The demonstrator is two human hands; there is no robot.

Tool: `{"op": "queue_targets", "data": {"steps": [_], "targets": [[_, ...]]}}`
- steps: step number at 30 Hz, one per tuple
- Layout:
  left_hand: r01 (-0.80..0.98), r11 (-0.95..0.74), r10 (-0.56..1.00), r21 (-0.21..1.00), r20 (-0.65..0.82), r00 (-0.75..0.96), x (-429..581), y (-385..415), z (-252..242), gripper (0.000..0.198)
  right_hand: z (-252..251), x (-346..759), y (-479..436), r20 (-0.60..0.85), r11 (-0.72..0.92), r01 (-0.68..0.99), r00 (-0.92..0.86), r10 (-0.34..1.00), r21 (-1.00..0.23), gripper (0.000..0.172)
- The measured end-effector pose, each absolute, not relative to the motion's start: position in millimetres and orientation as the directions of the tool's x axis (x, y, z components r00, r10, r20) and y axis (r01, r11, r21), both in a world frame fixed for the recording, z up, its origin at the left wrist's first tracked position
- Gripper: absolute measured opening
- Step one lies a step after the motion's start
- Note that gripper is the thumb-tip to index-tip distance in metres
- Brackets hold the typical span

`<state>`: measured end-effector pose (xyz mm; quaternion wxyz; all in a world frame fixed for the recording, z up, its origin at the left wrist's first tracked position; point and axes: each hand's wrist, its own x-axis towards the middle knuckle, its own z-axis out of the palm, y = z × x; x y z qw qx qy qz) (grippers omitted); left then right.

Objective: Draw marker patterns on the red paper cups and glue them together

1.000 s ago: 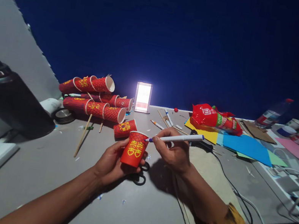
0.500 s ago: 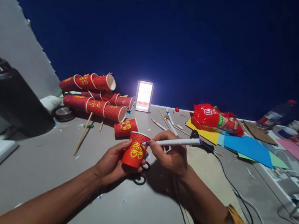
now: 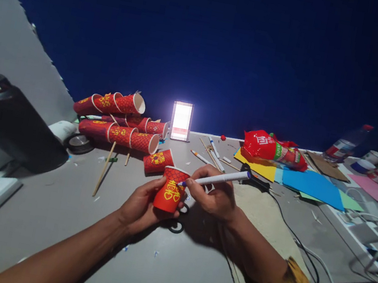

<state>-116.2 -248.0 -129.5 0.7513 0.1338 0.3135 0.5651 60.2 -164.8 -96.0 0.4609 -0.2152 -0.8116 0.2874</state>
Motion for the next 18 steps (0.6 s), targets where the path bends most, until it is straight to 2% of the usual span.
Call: {"op": "queue_targets", "data": {"steps": [6, 13, 18], "targets": [[-0.759, 0.327, 0.931, 0.563, -0.332, 0.154, -116.0, -248.2, -129.0, 0.039, -91.6, 62.9, -161.8, 0.652, 0.771, 0.084, -0.481, 0.586, -0.632, 0.014], [-0.767, 0.315, 0.925, 0.559, -0.362, 0.116, -115.3, -249.2, -124.5, 0.04, -85.3, 64.0, -160.1, 0.696, 0.746, 0.081, -0.305, 0.65, -0.661, 0.013], [-0.776, 0.327, 0.917, 0.539, -0.38, 0.122, -115.5, -248.5, -125.8, 0.037, -91.3, 63.4, -159.5, 0.697, 0.763, 0.079, -0.358, 0.622, -0.641, 0.012]]}}
